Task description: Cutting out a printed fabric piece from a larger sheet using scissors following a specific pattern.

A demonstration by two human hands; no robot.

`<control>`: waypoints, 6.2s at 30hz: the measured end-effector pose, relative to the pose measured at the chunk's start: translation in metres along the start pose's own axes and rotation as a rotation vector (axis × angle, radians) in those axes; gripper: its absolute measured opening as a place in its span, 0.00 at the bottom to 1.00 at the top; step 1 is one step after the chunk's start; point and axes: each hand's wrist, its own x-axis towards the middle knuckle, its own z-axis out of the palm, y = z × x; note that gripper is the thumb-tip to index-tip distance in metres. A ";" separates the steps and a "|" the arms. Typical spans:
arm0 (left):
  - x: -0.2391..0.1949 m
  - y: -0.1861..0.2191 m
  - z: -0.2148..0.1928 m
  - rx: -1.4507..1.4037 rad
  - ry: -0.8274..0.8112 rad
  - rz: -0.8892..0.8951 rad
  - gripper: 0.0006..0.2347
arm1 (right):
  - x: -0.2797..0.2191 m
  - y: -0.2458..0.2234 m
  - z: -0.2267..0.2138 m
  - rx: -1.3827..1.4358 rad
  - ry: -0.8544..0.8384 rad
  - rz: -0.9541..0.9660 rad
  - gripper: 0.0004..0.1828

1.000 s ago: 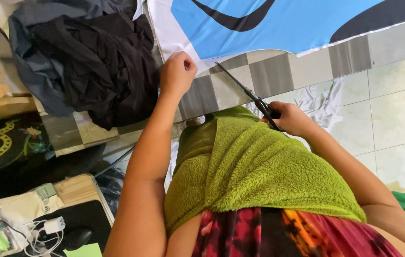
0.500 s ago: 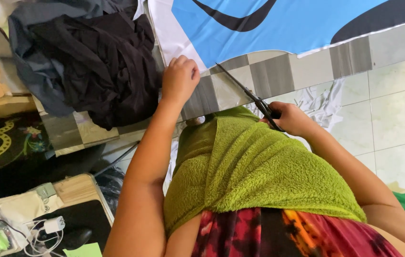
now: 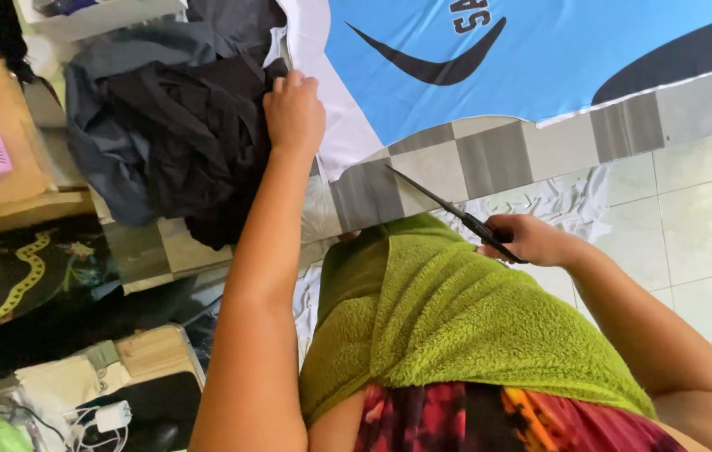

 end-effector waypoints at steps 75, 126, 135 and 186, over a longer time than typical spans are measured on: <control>-0.074 0.027 0.006 -0.370 0.443 0.505 0.03 | 0.057 -0.082 0.061 0.512 0.380 0.033 0.18; -0.073 0.028 -0.004 -0.478 0.423 0.498 0.06 | 0.111 -0.108 0.022 0.550 0.290 -0.141 0.23; -0.073 0.029 -0.011 -0.494 0.440 0.505 0.02 | 0.134 -0.108 0.004 0.520 0.203 -0.122 0.27; -0.076 0.032 -0.014 -0.587 0.421 0.621 0.06 | 0.176 -0.161 -0.021 0.531 0.250 -0.195 0.29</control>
